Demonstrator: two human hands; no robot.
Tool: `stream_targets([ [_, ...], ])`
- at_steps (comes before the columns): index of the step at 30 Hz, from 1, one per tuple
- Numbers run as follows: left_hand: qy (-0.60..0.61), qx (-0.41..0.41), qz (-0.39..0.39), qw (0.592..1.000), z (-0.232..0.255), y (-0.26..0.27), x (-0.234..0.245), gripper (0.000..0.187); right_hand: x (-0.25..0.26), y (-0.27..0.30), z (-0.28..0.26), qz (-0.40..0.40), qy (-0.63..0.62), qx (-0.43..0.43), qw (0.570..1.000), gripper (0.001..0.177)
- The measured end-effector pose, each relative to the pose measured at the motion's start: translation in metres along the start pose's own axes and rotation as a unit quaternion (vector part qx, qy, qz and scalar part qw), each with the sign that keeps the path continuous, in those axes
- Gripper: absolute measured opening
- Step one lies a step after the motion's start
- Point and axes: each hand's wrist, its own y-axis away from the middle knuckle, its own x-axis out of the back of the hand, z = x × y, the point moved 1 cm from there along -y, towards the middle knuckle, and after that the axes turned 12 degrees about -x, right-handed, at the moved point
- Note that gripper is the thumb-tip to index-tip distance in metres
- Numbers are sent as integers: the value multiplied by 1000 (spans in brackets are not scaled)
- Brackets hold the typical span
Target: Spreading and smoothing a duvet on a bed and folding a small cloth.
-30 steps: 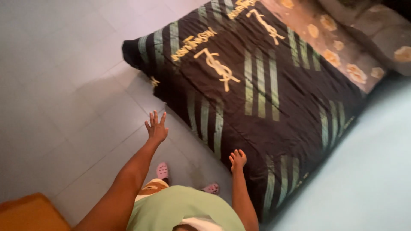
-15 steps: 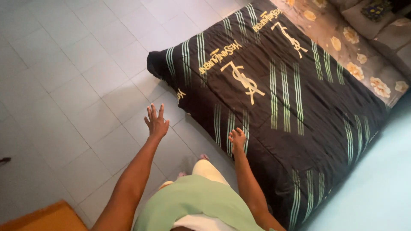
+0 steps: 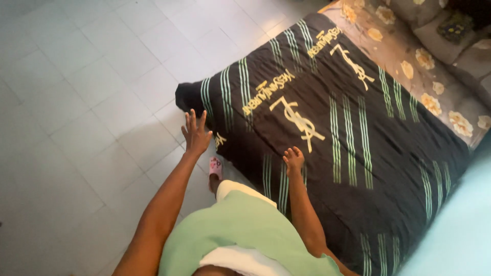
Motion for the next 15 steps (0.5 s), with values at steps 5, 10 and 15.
stream_targets([
  [5,-11,-33,13,999,-46,-119,5,94,-69,-63,-55,36,-31,12,999,47],
  [10,0,-50,24,998,-66,-210,24,92,-151,-119,-102,37,-14,25,999,47],
  [15,25,-95,16,995,-77,-277,19,88,-229,-135,-143,14,-24,68,997,48],
])
